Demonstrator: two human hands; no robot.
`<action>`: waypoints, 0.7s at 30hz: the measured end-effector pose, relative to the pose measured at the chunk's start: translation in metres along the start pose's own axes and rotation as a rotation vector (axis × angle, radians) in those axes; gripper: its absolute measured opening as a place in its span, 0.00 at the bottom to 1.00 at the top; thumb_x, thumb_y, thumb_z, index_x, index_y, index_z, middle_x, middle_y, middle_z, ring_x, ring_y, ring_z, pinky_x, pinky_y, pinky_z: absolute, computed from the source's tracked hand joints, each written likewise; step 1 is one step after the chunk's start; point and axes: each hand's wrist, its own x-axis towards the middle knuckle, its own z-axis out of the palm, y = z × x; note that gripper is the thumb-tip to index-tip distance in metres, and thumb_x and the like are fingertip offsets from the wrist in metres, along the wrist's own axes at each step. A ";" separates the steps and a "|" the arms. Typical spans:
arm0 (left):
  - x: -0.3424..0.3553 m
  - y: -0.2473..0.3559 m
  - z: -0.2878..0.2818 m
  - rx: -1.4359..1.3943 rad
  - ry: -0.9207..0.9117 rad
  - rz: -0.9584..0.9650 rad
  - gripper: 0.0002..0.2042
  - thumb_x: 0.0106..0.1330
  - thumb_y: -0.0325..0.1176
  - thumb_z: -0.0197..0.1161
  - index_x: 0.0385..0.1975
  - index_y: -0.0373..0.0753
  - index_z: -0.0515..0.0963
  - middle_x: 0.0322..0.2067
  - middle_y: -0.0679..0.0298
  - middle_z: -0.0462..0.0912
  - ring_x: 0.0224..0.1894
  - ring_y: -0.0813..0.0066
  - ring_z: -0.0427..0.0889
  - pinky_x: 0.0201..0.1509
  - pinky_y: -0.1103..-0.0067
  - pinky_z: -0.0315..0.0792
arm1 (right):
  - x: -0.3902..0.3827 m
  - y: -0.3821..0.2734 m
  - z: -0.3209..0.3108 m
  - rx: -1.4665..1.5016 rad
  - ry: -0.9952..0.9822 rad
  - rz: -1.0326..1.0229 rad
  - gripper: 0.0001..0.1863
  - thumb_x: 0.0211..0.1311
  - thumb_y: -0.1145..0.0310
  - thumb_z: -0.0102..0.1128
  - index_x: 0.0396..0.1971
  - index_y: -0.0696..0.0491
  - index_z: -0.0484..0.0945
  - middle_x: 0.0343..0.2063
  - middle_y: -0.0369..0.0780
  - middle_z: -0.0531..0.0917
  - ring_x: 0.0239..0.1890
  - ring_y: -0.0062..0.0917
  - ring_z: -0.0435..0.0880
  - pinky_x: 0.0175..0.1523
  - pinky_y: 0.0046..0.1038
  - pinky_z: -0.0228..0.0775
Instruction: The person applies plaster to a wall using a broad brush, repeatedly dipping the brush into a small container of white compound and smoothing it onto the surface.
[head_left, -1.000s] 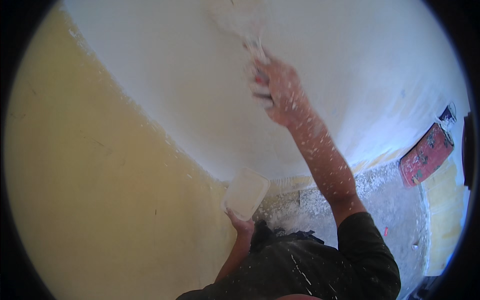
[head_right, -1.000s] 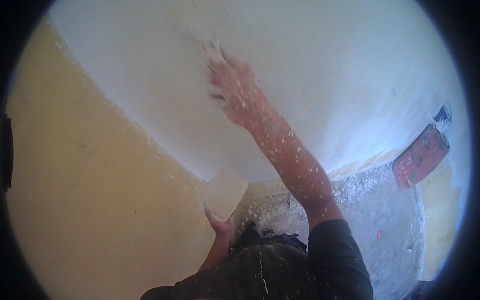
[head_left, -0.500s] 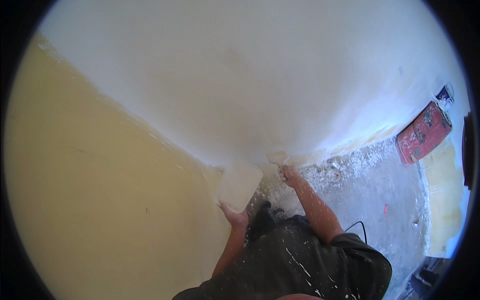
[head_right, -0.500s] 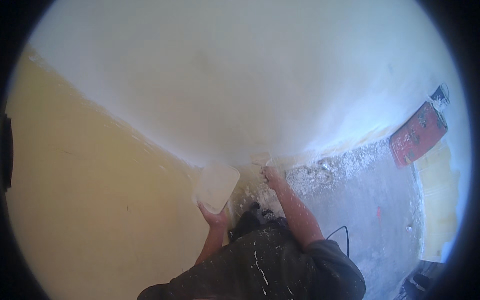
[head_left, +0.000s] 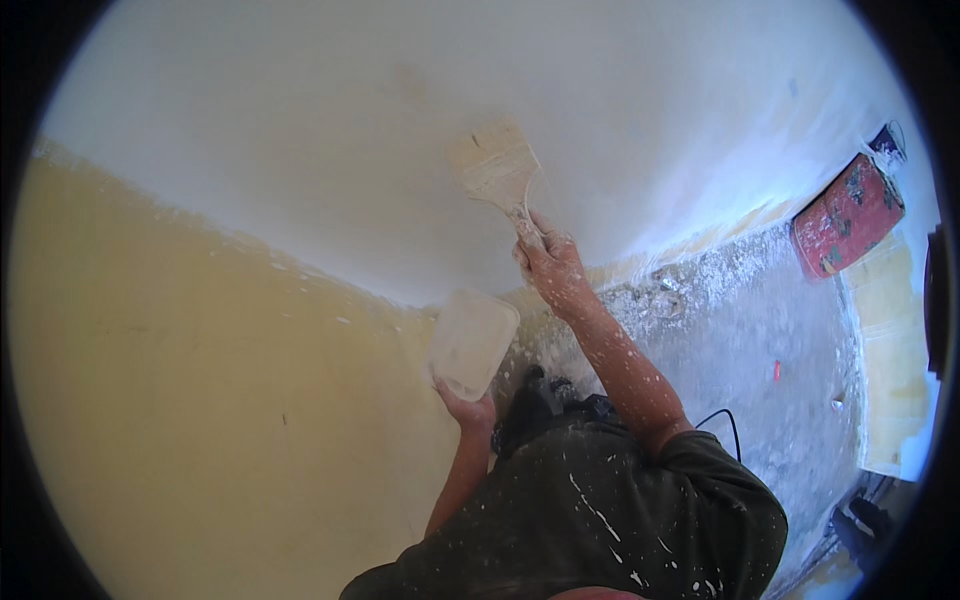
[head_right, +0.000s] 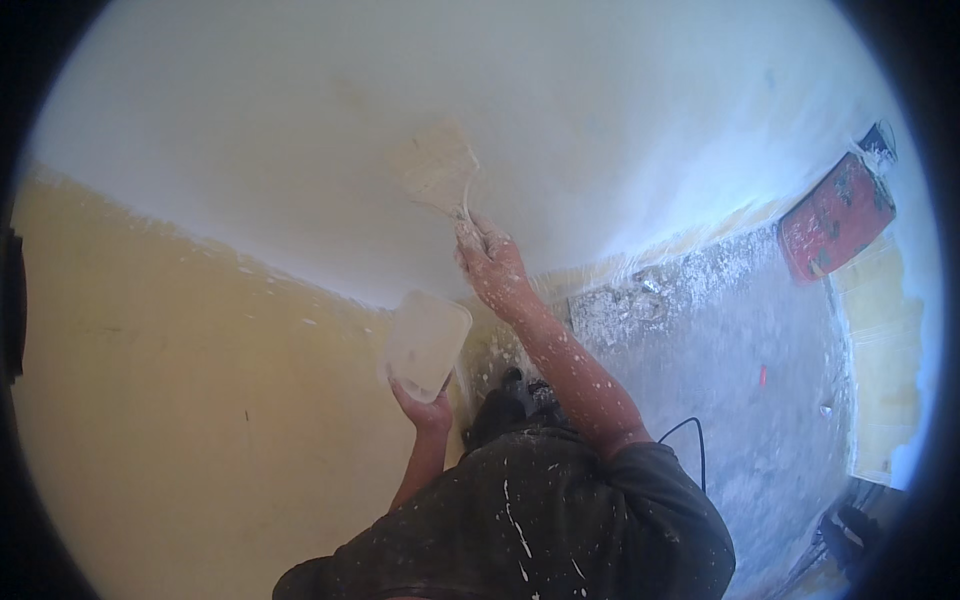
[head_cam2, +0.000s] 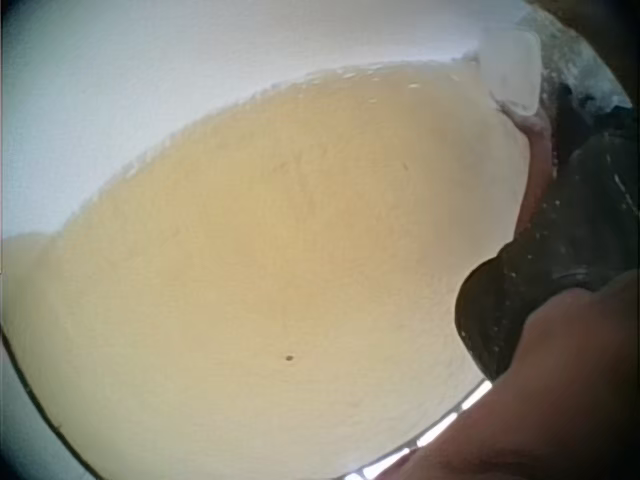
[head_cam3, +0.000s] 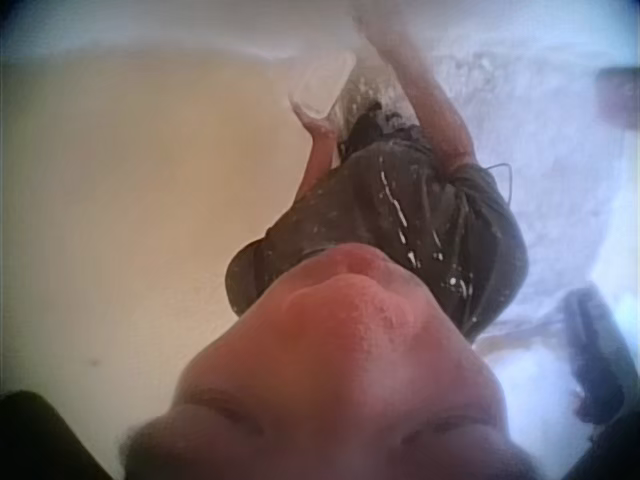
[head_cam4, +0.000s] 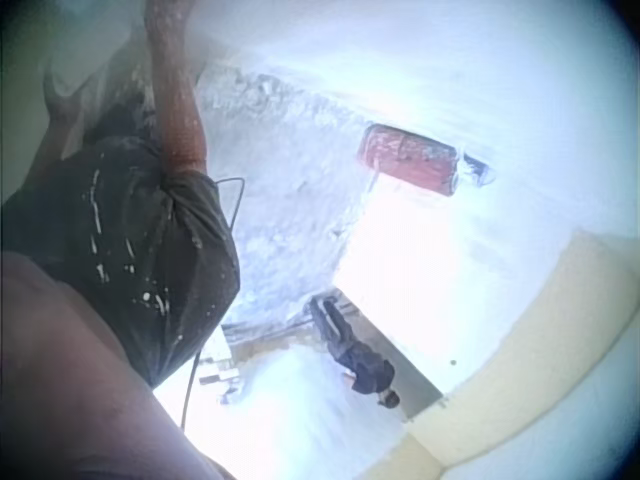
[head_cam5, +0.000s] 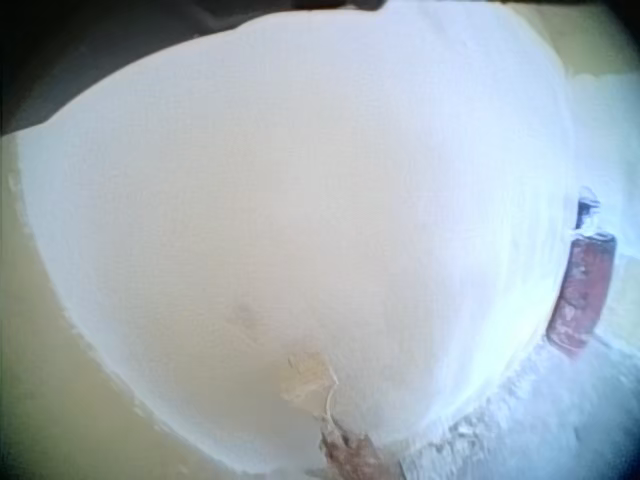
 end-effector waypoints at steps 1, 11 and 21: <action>0.001 0.000 0.001 0.002 0.001 0.001 0.28 0.69 0.57 0.40 0.66 0.54 0.54 0.63 0.64 0.63 0.62 0.59 0.66 0.53 0.53 0.71 | 0.012 0.018 -0.005 -0.078 0.011 -0.094 0.15 0.68 0.56 0.52 0.44 0.53 0.74 0.20 0.28 0.68 0.17 0.10 0.62 0.19 0.17 0.52; 0.002 -0.002 -0.002 0.069 0.021 -0.039 0.28 0.69 0.58 0.40 0.66 0.52 0.56 0.62 0.66 0.65 0.62 0.61 0.67 0.53 0.54 0.71 | 0.027 0.320 -0.186 -0.196 0.204 0.159 0.16 0.66 0.57 0.53 0.48 0.50 0.74 0.22 0.29 0.71 0.20 0.14 0.68 0.22 0.18 0.60; -0.006 -0.001 -0.020 0.124 0.007 -0.046 0.28 0.69 0.57 0.38 0.65 0.51 0.56 0.62 0.64 0.65 0.61 0.60 0.68 0.50 0.56 0.74 | 0.082 0.216 -0.152 0.243 0.183 0.367 0.07 0.59 0.67 0.56 0.33 0.54 0.77 0.17 0.32 0.73 0.18 0.19 0.72 0.23 0.22 0.61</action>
